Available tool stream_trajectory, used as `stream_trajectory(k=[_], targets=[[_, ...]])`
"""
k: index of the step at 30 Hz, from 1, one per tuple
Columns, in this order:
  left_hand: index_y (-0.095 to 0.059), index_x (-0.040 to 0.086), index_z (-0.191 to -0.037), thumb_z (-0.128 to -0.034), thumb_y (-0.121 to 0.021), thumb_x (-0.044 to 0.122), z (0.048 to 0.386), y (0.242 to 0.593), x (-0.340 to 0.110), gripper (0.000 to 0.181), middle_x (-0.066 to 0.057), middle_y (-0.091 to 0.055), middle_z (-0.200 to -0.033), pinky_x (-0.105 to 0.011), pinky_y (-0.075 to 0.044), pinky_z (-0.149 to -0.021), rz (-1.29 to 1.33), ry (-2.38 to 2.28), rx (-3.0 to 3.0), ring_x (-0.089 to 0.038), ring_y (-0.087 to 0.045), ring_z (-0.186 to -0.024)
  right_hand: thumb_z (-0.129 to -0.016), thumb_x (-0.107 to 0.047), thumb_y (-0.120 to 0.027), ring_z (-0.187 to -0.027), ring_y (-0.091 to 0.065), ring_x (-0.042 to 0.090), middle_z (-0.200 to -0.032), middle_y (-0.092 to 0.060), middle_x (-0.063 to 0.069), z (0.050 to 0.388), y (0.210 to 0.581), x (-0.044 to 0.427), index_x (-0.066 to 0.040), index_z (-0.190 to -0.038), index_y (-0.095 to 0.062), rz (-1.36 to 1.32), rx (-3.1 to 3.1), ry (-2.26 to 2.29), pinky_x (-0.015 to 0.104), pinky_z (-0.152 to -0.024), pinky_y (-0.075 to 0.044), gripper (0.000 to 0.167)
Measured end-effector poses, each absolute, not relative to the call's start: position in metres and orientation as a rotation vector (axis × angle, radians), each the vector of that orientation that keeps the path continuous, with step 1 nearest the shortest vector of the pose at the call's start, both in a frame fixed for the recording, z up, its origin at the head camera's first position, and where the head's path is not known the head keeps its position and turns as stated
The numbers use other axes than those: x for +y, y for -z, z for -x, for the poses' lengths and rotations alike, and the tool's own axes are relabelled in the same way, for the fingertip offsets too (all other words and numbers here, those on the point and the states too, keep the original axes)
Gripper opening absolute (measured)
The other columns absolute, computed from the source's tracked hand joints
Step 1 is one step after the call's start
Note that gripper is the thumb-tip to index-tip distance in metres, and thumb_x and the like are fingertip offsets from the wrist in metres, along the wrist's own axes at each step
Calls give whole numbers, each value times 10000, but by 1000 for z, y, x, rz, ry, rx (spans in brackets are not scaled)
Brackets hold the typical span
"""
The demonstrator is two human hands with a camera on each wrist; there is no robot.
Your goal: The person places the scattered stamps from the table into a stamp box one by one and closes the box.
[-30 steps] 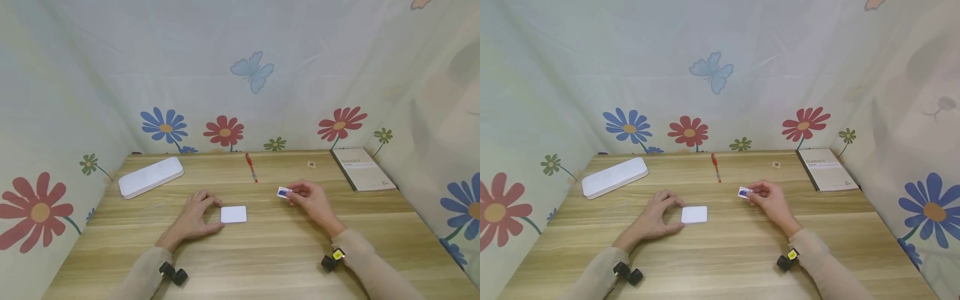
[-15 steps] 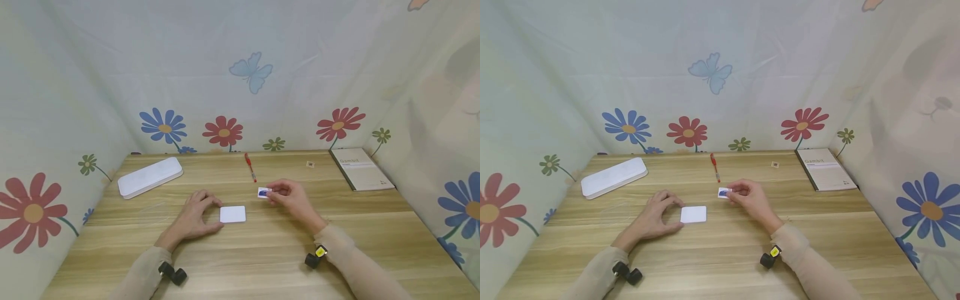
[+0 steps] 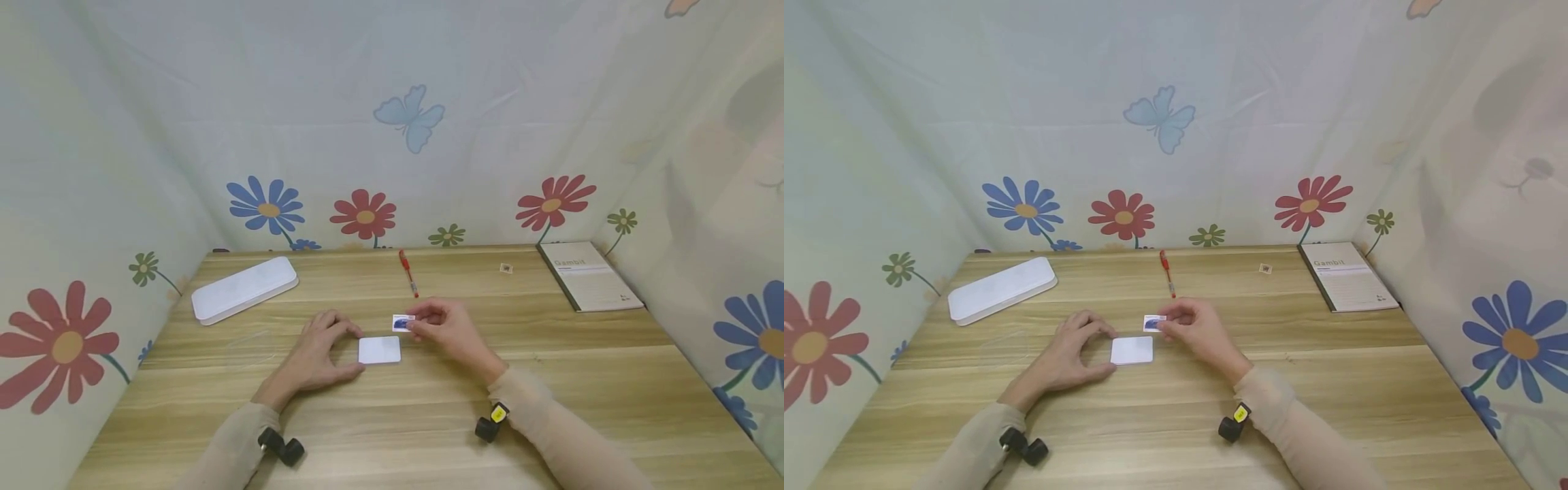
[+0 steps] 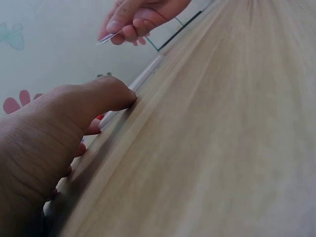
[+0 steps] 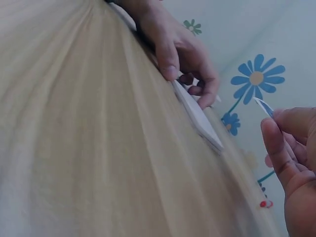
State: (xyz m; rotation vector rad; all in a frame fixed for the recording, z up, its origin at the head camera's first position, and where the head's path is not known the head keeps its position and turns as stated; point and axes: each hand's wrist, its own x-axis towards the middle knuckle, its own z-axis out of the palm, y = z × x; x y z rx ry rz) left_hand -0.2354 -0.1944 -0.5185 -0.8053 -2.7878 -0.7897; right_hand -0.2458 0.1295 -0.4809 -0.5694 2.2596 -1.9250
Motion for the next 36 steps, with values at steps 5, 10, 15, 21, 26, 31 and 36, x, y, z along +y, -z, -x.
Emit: stream_trajectory(k=[5,10,15,21,26,31,36], targets=[[-725,340,-1266,-817,-934,563,234,517,-194,542,45,-589,-1356,-588,-383,-1160,809,794,-2785,-260,-505,-1340,-987,-3,-822,-809,-758,195,-994,-791,150,243,488,118,36,-1182,-772,611,2233,1897,325,-727,-654,206],[-721,359,-1265,-824,-924,577,234,517,-194,532,48,-588,-1373,-598,-387,-1163,799,788,-2794,-257,-505,-1355,-976,-8,-837,-807,-756,171,-1004,-796,135,240,493,107,17,-1156,-785,642,2269,1857,315,-714,-655,189],[-724,352,-1277,-826,-922,574,234,518,-194,540,45,-589,-1373,-602,-386,-1166,807,786,-2788,-262,-506,-1357,-974,-59,-860,-801,-740,157,-975,-795,79,238,492,94,-29,-1122,-813,675,2351,1773,285,-680,-634,159],[-727,339,-1287,-829,-921,562,235,518,-194,545,39,-592,-1367,-593,-386,-1155,820,780,-2781,-262,-509,-1338,-965,-74,-871,-783,-695,102,-916,-775,-5,236,492,82,-58,-1077,-826,746,2527,1614,247,-693,-587,122],[-733,322,-1291,-818,-932,529,234,516,-194,553,7,-598,-1380,-595,-387,-1152,823,787,-2779,-282,-511,-1341,-970,-106,-873,-768,-660,86,-884,-750,-54,233,495,78,-88,-1074,-827,751,2653,1501,244,-694,-551,115],[-735,315,-1282,-814,-931,518,233,516,-194,547,-4,-601,-1386,-600,-389,-1147,820,788,-2775,-289,-512,-1349,-980,-161,-876,-751,-601,93,-861,-716,-90,232,498,75,-132,-1072,-824,771,2745,1385,257,-667,-488,110],[-733,323,-1278,-816,-932,517,234,516,-193,540,6,-601,-1375,-600,-382,-1151,822,790,-2770,-288,-510,-1350,-979,-202,-879,-759,-597,87,-857,-693,-104,233,502,70,-151,-1045,-806,862,2832,1256,251,-678,-483,111]])
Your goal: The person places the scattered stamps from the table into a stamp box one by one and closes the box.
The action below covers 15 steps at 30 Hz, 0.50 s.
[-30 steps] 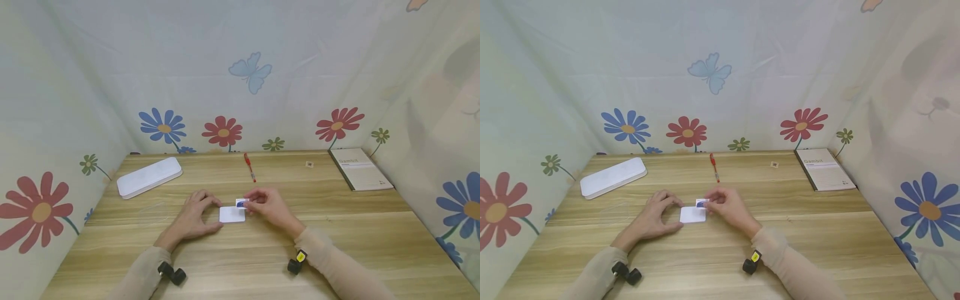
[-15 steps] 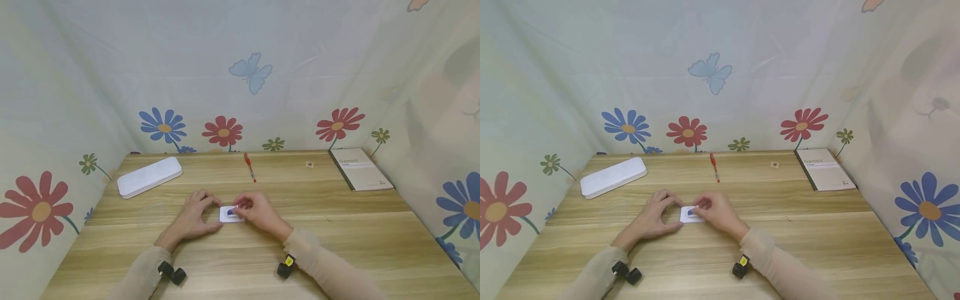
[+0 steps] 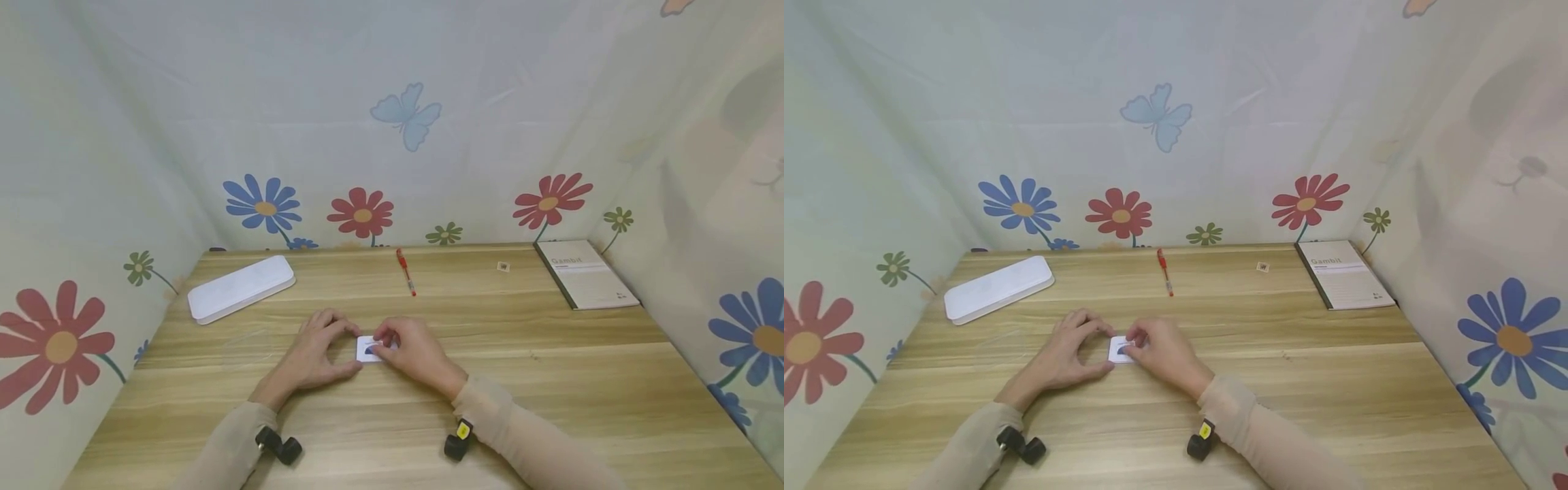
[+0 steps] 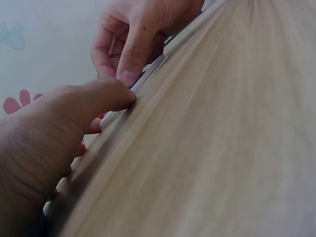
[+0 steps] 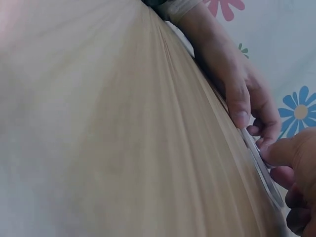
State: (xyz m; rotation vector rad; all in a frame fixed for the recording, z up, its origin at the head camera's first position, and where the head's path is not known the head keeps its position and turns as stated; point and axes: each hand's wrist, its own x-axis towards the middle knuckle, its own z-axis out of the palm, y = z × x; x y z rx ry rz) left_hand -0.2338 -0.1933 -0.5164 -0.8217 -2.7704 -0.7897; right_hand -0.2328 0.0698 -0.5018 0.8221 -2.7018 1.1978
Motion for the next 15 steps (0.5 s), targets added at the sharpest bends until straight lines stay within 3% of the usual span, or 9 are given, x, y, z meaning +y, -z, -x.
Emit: stream_trajectory(k=[15], targets=[[-740,316,-1272,-816,-933,525,235,518,-194,538,38,-602,-1332,-552,-387,-1102,841,800,-2755,-250,-510,-1290,-976,-329,-890,-817,-603,90,-941,-714,-49,229,501,58,-185,-1043,-796,-732,-2709,-983,281,-729,-499,184]])
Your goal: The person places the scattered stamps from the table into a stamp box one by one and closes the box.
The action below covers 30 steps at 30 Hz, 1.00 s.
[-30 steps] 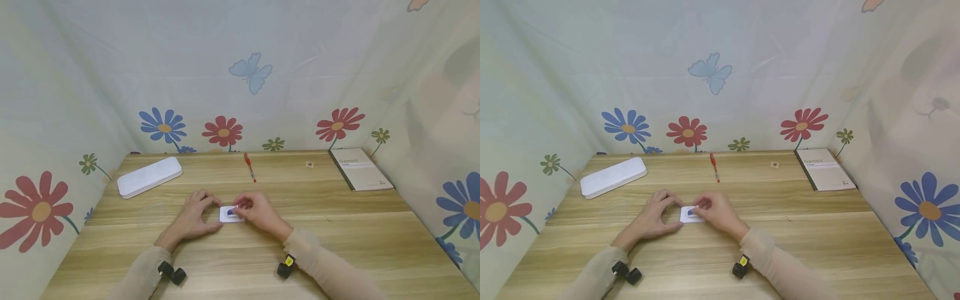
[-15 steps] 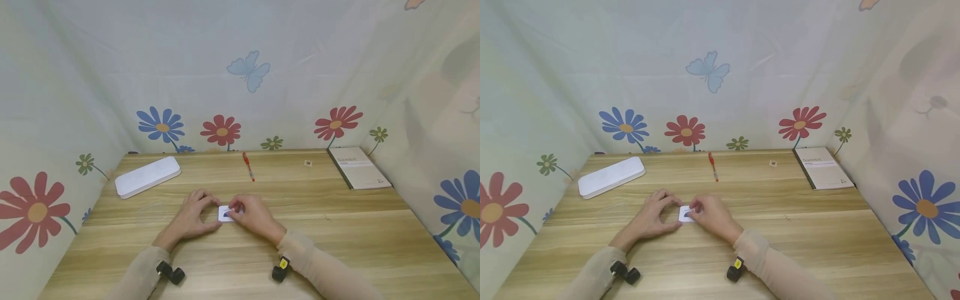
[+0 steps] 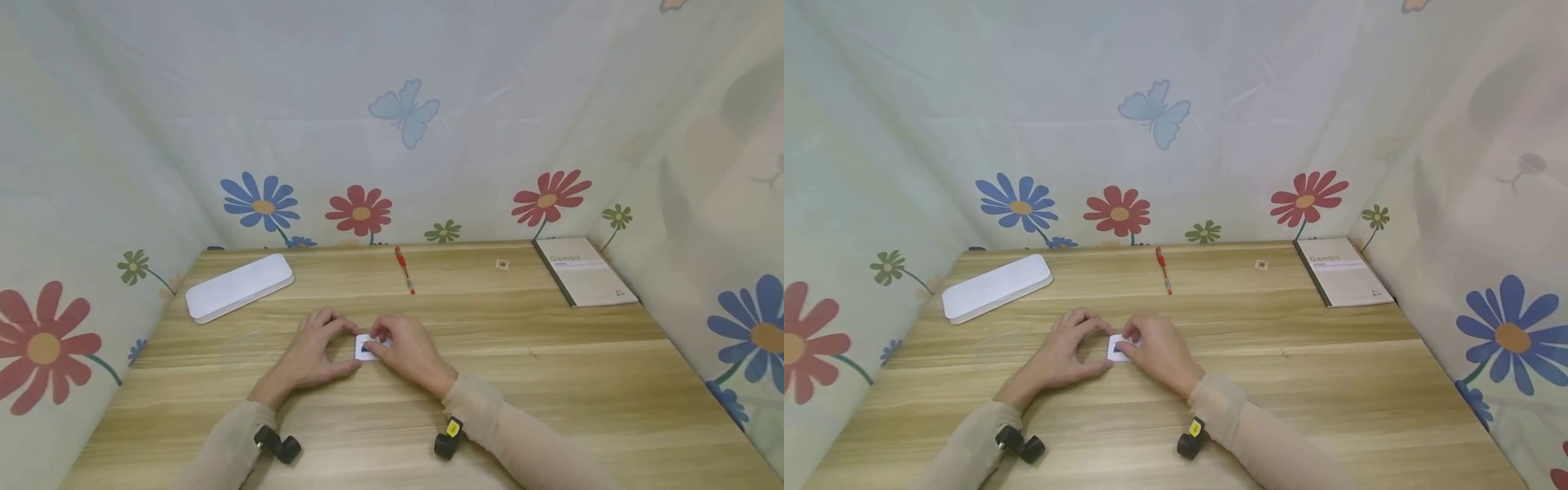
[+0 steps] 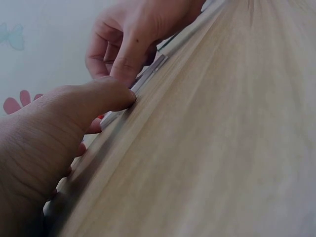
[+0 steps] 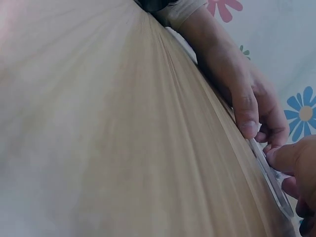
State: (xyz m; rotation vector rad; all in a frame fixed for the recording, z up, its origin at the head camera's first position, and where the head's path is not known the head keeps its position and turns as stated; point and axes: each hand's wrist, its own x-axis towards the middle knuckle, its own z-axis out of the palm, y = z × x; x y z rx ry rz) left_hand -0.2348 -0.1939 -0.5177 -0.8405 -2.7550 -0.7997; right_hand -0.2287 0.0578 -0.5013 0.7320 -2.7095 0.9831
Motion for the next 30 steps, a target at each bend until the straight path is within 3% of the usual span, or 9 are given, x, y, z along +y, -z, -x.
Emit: stream_trajectory(k=[9,18,30], targets=[[-730,345,-1287,-835,-916,538,234,516,-195,525,44,-591,-1350,-575,-380,-1128,828,798,-2779,-251,-494,-1324,-1056,-369,-789,-987,-653,186,-1127,-670,-2,233,496,68,-192,-1107,-810,-796,-2716,-1105,347,-864,-545,186],[-722,359,-1282,-829,-914,559,235,518,-193,530,46,-591,-1359,-573,-384,-1125,827,785,-2787,-251,-495,-1324,-925,-338,-941,-1206,-509,173,-1301,-517,-19,239,501,87,-232,-1092,-840,-953,-2713,-1128,363,-1015,-494,222],[-725,357,-1275,-829,-917,555,235,518,-194,524,49,-593,-1354,-575,-381,-1133,827,790,-2785,-253,-499,-1319,-940,-343,-927,-1134,-553,182,-1248,-547,11,234,505,76,-211,-1044,-813,-890,-2690,-1150,361,-982,-495,203]])
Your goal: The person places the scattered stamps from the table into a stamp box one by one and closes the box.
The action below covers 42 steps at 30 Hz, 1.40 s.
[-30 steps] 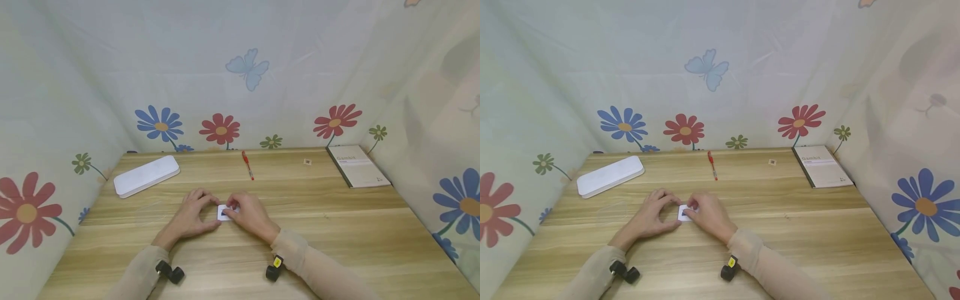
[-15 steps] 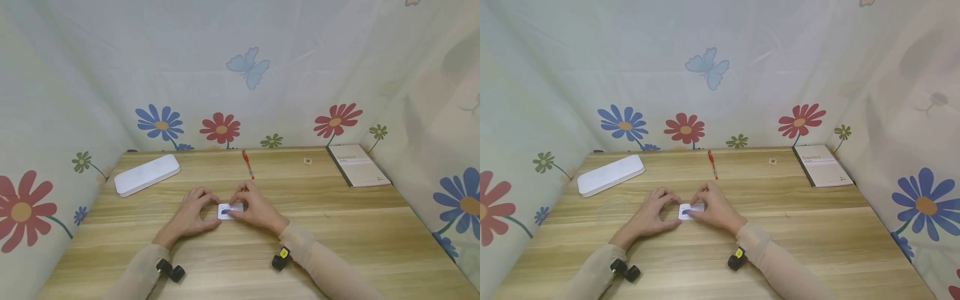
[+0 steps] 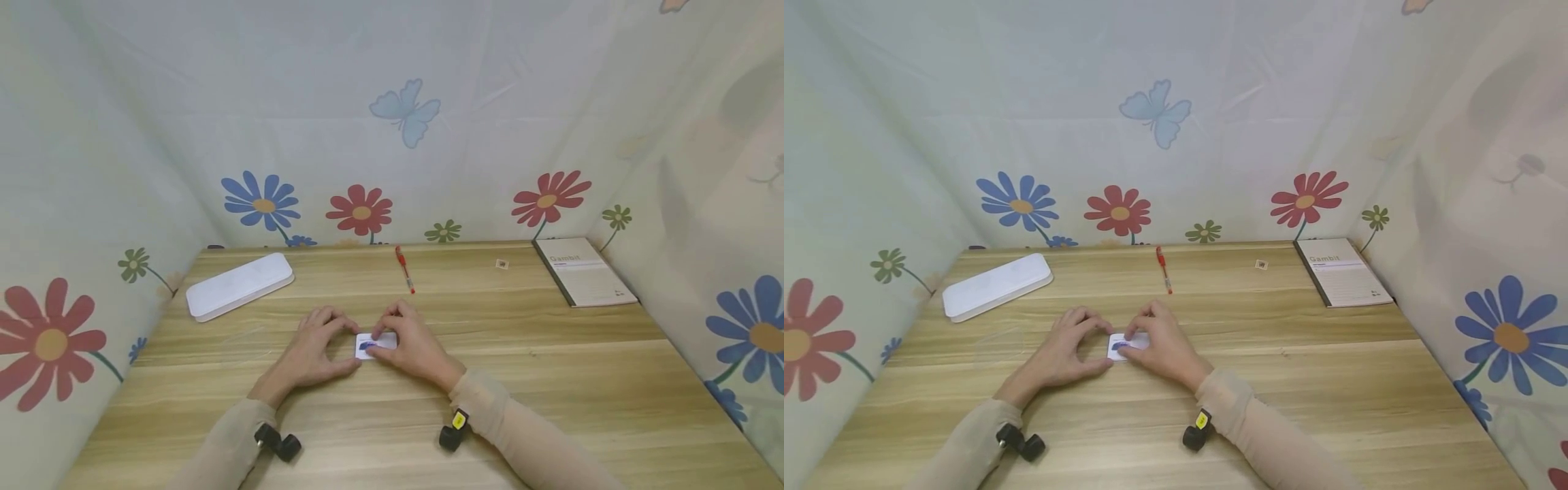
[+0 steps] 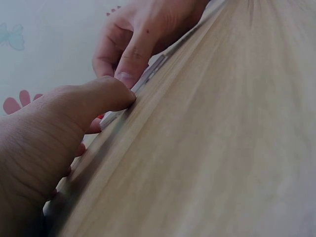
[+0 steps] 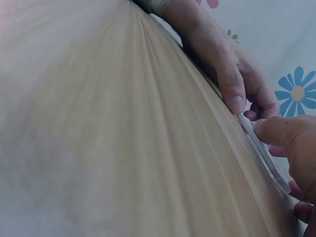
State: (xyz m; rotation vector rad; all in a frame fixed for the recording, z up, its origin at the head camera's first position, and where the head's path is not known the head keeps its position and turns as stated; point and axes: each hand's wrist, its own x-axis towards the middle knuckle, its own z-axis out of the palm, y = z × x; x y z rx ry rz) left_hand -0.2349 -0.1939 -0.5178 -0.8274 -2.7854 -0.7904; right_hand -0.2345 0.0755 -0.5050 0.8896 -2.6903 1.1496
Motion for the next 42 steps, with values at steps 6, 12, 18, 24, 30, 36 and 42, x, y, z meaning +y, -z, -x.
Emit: stream_trajectory(k=[6,12,18,24,30,36,42], targets=[[-726,357,-1275,-832,-912,560,236,520,-195,522,52,-596,-1340,-570,-382,-1125,832,791,-2781,-249,-503,-1313,-939,-345,-928,-1118,-554,178,-1223,-554,4,235,508,73,-193,-1047,-813,-883,-2682,-1140,352,-972,-491,220],[-727,353,-1276,-836,-911,557,236,520,-195,519,49,-592,-1342,-569,-377,-1124,830,797,-2781,-254,-496,-1323,-950,-335,-919,-1117,-568,179,-1214,-555,2,235,508,74,-182,-1064,-807,-894,-2675,-1161,349,-969,-503,221],[-729,340,-1283,-832,-912,562,235,520,-195,535,40,-593,-1347,-575,-382,-1123,834,800,-2783,-256,-499,-1313,-997,-287,-872,-1148,-614,264,-1233,-557,-4,240,500,82,-133,-1174,-786,-845,-2602,-1310,451,-1024,-547,250],[-731,348,-1282,-828,-912,582,236,521,-194,542,49,-598,-1336,-574,-388,-1108,828,791,-2774,-251,-506,-1311,-978,-255,-890,-1148,-605,284,-1227,-594,51,254,483,99,-150,-1234,-775,-691,-2478,-1393,553,-997,-561,300],[-731,357,-1273,-816,-923,578,236,519,-194,543,48,-597,-1331,-564,-387,-1105,827,799,-2775,-251,-507,-1297,-959,-209,-905,-1102,-652,332,-1263,-701,95,269,466,123,-103,-1334,-742,-623,-2390,-1384,492,-865,-552,423],[-731,355,-1277,-820,-916,589,236,522,-193,545,53,-593,-1333,-558,-393,-1102,829,794,-2774,-243,-506,-1296,-948,-169,-912,-1195,-682,322,-1408,-695,58,283,454,156,-115,-1460,-668,-608,-2324,-1434,445,-907,-552,570],[-734,348,-1277,-816,-924,578,236,520,-194,549,47,-598,-1336,-561,-395,-1107,822,795,-2773,-247,-510,-1299,-962,-135,-894,-1278,-638,367,-1546,-609,111,301,437,190,-122,-1560,-583,-591,-2281,-1483,533,-973,-517,674]])
